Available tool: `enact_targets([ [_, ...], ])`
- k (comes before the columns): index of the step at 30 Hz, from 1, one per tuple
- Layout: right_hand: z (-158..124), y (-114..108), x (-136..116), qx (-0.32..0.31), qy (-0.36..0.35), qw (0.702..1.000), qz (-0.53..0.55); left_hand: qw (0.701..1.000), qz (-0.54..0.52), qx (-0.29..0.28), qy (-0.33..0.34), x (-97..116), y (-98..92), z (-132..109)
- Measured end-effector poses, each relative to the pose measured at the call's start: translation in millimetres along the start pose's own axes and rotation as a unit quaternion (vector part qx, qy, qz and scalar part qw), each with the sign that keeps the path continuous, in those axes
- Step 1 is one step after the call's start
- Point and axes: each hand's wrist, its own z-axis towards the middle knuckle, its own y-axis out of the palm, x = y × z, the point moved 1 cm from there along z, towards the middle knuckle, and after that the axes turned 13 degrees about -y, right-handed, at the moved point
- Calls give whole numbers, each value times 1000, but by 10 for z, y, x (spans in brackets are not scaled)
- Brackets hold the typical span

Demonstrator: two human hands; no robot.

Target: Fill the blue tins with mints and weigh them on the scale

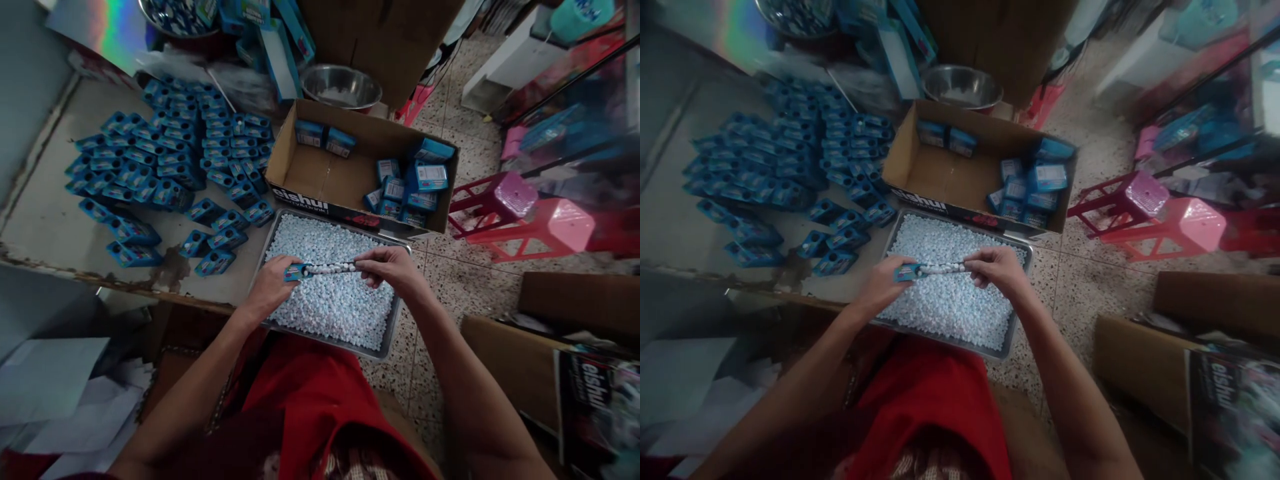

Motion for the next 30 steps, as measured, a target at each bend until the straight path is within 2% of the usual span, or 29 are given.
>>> enact_targets([
  [4,39,70,-159,-3,-13,1000,-24,1000,-13,5,16,-49,7,36],
  [9,-18,257,-249,1,-41,997,-67,1000,-21,6,16,-46,0,42],
  [12,-162,168,-183,14,-52,995,-79,999,-36,15,8,-63,-7,48],
  [15,-357,-257,122,99,-42,988,-109,996,-74,20,-43,-153,-34,56],
  [17,-437,-597,470,187,-27,974,-128,991,-96,18,-89,-241,-62,58],
  [19,-403,-795,888,227,1,969,-94,985,-114,17,-126,-321,-87,49],
  [21,-249,-762,1304,210,23,977,-37,981,-125,20,-149,-364,-96,26],
  [23,-44,-543,1639,168,36,985,11,977,-134,25,-161,-366,-87,-12],
  [25,119,-289,1843,137,46,988,50,975,-141,27,-168,-340,-63,-59],
  [27,175,-135,1903,124,55,987,86,973,-143,36,-177,-308,-36,-104],
  [30,74,-139,1777,111,64,984,122,974,-121,54,-186,-259,-1,-144],
])
